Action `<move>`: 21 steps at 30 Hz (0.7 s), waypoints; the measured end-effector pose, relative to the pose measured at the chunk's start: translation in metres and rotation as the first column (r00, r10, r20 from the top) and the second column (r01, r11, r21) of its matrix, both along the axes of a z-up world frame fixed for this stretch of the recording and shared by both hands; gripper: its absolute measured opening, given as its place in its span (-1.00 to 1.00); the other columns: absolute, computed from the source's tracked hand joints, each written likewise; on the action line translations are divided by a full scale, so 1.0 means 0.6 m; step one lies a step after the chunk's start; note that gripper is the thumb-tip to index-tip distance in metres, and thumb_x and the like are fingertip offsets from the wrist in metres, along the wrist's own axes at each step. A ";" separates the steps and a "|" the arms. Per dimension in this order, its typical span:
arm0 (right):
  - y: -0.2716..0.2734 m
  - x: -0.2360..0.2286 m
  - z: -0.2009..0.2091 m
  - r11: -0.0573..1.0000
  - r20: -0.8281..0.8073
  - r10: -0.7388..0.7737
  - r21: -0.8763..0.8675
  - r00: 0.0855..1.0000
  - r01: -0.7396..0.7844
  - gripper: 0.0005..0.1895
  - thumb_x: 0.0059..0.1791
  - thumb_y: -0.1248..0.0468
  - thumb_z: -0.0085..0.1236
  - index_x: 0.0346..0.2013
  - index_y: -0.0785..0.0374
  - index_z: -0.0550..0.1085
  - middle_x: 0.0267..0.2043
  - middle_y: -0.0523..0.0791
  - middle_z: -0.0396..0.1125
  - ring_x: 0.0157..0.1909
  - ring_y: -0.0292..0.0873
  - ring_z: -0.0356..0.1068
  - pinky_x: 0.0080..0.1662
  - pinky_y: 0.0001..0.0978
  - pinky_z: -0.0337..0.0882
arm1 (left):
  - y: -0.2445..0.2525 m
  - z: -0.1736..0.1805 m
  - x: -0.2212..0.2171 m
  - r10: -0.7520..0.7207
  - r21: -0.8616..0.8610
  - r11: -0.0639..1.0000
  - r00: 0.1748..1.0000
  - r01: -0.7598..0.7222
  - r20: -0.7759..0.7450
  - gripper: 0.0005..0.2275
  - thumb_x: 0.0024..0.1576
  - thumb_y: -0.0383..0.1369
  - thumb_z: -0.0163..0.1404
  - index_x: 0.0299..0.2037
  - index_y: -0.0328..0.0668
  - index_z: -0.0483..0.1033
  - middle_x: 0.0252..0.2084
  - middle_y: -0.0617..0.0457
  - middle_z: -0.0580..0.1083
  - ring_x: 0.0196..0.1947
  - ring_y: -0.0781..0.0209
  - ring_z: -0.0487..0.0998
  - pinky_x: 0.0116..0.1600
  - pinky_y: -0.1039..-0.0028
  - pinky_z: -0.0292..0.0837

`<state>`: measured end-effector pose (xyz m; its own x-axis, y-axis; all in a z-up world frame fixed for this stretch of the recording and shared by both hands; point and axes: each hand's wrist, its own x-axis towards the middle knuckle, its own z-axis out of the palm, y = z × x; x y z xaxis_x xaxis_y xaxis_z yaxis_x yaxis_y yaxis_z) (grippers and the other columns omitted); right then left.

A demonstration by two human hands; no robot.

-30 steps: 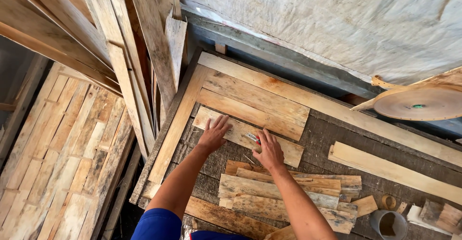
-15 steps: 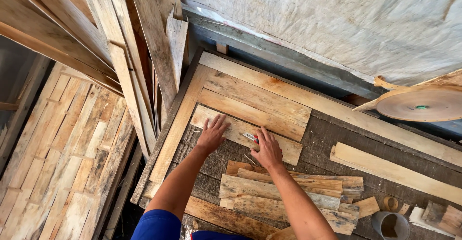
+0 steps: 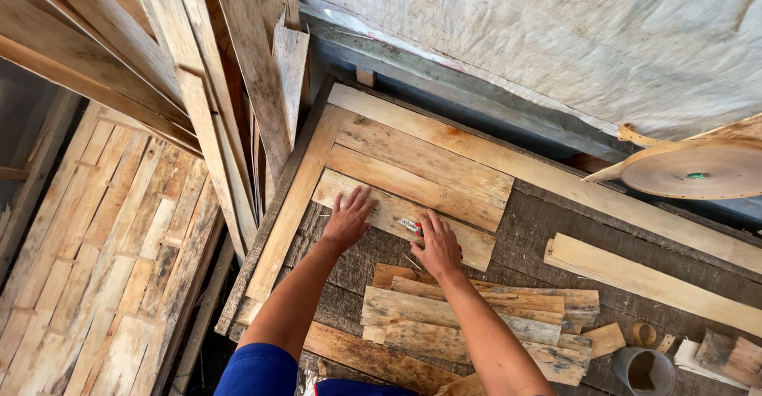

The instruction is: Fitting and trimming thin wood strips onto a wooden frame using a utility knife.

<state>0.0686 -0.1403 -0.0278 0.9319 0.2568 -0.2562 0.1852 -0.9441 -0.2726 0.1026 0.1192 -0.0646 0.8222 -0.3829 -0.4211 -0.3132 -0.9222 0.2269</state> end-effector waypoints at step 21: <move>0.000 0.002 0.007 1.000 -0.003 0.017 -0.014 1.000 -0.017 -0.24 -0.08 0.07 0.37 0.33 0.18 0.26 0.47 -0.03 0.02 0.29 0.09 0.22 0.22 -0.02 0.37 | 0.001 0.008 0.001 0.043 -0.037 0.998 0.999 -0.044 -0.021 -0.38 0.26 -0.14 -0.01 0.51 0.22 -0.02 0.63 0.10 -0.28 0.60 0.08 -0.35 0.56 -0.13 -0.44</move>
